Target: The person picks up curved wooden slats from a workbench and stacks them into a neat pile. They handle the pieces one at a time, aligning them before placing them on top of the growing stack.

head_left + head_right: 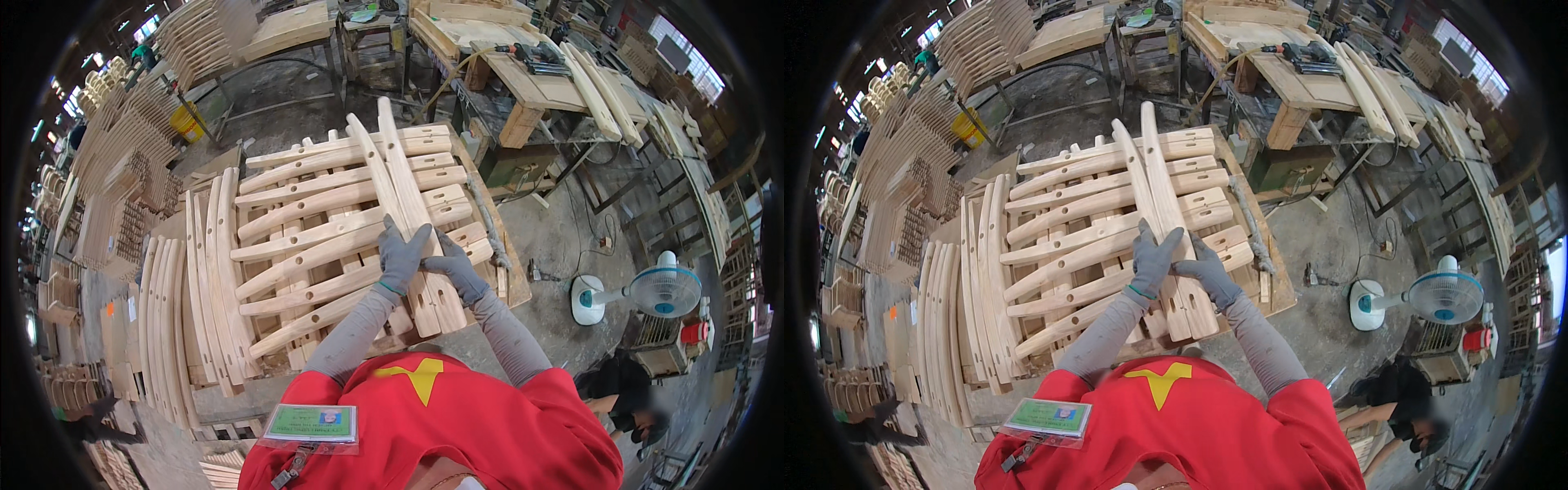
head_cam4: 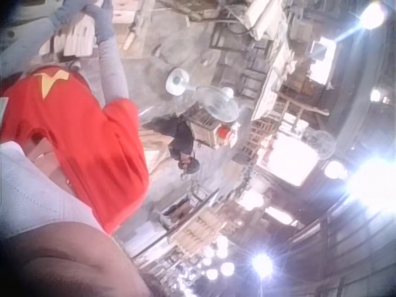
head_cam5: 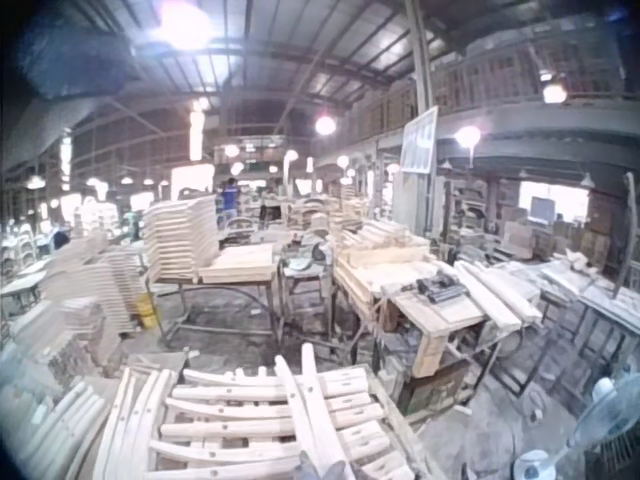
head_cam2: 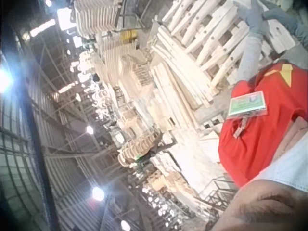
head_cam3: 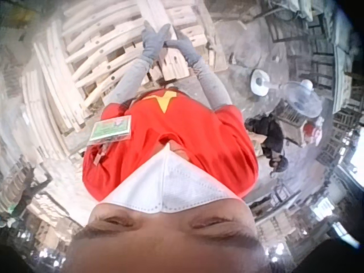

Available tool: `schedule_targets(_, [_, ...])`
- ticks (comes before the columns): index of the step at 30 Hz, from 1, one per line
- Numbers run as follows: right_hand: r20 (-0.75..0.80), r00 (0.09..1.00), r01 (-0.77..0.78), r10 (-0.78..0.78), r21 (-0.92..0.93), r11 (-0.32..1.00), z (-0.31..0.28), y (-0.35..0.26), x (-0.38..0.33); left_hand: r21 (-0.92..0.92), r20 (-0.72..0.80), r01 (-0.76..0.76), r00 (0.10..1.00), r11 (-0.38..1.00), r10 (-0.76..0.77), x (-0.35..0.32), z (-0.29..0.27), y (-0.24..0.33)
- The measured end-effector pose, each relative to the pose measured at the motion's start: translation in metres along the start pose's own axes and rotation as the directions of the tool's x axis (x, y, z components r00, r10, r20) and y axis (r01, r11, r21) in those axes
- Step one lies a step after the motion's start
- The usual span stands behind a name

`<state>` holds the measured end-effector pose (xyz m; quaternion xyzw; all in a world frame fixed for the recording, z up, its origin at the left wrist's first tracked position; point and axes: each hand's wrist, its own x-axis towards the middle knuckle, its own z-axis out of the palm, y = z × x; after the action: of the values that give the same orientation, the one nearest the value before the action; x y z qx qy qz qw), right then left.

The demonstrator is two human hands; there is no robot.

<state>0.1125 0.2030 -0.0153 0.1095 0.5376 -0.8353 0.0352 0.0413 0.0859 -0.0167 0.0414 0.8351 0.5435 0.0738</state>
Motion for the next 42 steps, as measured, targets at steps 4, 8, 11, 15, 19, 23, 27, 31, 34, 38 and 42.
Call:
schedule_targets(4, [-0.04,0.999,0.011,-0.011,-0.004,1.0,-0.03,0.002,0.005,0.084,0.04,-0.061,0.998,0.995,0.058,0.004,0.02,0.0])
schedule_targets(8, [-0.164,0.982,-0.077,-0.095,-0.802,0.592,-0.032,-0.004,0.022,0.318,0.092,-0.066,0.995,0.946,0.039,0.0,0.013,-0.015])
schedule_targets(11, [0.14,0.956,0.164,-0.259,-0.984,0.075,-0.065,-0.002,0.032,0.406,0.372,-0.241,0.925,0.881,0.082,0.003,-0.007,-0.01])
schedule_targets(15, [0.084,0.964,0.056,-0.251,-0.992,-0.117,-0.041,-0.008,0.029,0.262,0.222,-0.114,0.974,0.958,0.055,-0.02,-0.051,-0.009])
schedule_targets(19, [-0.074,0.957,-0.086,-0.279,-0.996,-0.031,-0.02,-0.014,0.009,0.32,-0.09,-0.103,0.986,0.942,0.138,-0.041,-0.133,-0.043])
schedule_targets(23, [-0.033,0.888,0.022,-0.458,-0.993,0.115,0.022,-0.005,-0.004,0.43,-0.458,0.05,0.872,0.902,0.17,-0.082,-0.254,-0.109])
schedule_targets(27, [0.067,0.925,0.226,-0.375,-0.889,0.399,0.123,0.024,-0.021,0.453,-0.567,0.271,0.823,0.849,0.039,-0.158,-0.368,-0.18])
schedule_targets(31, [0.256,0.955,0.042,0.15,-0.618,0.785,0.243,0.08,-0.037,0.336,-0.621,0.516,0.751,0.788,-0.226,-0.205,-0.434,-0.244])
schedule_targets(34, [0.336,0.869,-0.18,0.364,-0.472,0.863,0.331,0.112,-0.032,0.095,-0.546,0.478,0.759,0.873,-0.355,-0.216,-0.461,-0.276])
schedule_targets(38, [0.291,0.895,-0.108,0.338,-0.592,0.798,0.379,0.173,0.015,-0.526,-0.136,0.537,0.712,0.659,-0.689,-0.194,-0.474,-0.262])
schedule_targets(42, [0.102,0.864,-0.352,0.493,-0.577,0.737,0.393,0.218,0.054,-0.227,-0.231,0.504,0.803,0.833,-0.549,-0.192,-0.476,-0.272])
